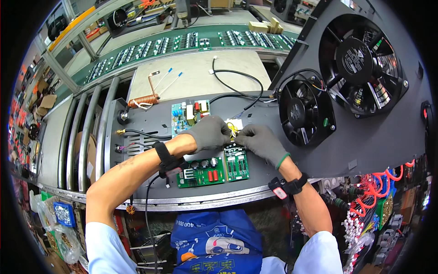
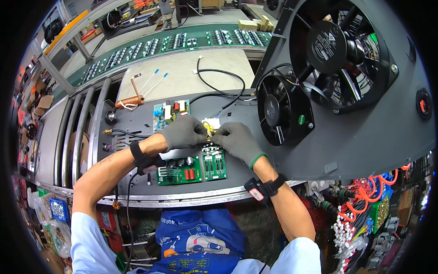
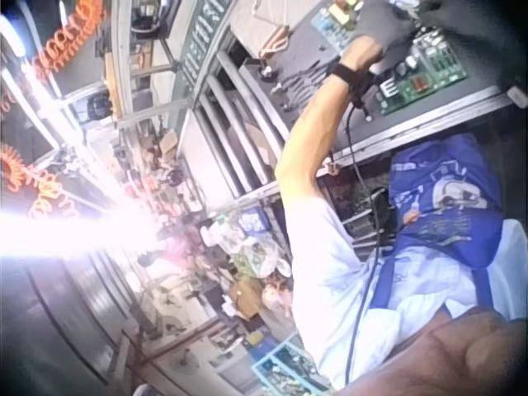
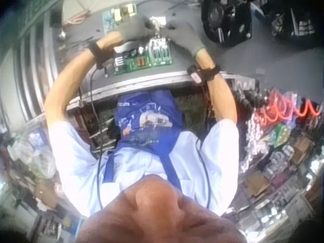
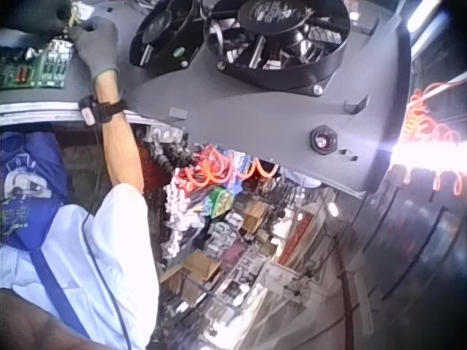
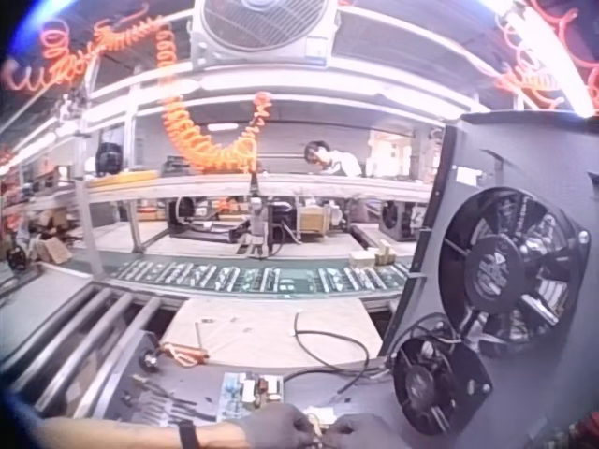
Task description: Assembling the internal components and wiring of a power inverter unit on a production line.
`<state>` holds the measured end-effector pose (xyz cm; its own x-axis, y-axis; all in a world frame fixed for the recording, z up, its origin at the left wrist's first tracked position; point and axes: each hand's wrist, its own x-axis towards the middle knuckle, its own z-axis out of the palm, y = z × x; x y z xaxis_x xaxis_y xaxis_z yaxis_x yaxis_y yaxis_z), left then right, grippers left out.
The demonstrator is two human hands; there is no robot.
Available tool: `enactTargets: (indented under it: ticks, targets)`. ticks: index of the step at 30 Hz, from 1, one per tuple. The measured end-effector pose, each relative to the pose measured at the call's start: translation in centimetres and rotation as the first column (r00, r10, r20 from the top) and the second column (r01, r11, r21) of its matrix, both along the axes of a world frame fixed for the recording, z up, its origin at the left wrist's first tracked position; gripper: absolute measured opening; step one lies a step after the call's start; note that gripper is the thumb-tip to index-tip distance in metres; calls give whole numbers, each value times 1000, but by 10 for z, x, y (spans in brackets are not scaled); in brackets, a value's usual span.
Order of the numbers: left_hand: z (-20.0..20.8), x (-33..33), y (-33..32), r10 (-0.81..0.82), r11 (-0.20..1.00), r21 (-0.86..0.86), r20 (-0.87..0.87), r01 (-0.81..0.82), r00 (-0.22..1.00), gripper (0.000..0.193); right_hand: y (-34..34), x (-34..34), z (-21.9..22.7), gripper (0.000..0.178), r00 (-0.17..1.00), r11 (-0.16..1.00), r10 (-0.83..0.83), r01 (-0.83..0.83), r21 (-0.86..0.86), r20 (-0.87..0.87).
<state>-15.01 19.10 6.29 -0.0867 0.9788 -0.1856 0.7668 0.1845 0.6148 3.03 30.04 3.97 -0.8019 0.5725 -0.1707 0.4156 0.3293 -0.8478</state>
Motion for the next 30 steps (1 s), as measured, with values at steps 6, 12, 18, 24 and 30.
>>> enactTargets:
  ticks: [6,12,18,24,30]
  targets:
    - [4,2,3,199,971,-183,270,-153,942,29,16,-7,4,28,995,1000,7,-10,26,102]
    - [10,1,10,142,976,-162,-40,-147,989,45,23,-12,13,35,967,997,70,-72,-4,245]
    - [8,-2,21,67,951,-300,-35,-74,997,55,24,-10,18,28,956,975,155,-107,-196,248]
    - [12,2,25,8,953,-299,-151,-54,989,35,25,-15,15,27,946,985,123,-80,-152,300]
    - [13,0,23,26,952,-301,-117,-60,993,34,25,-14,21,27,954,990,126,-104,-93,273]
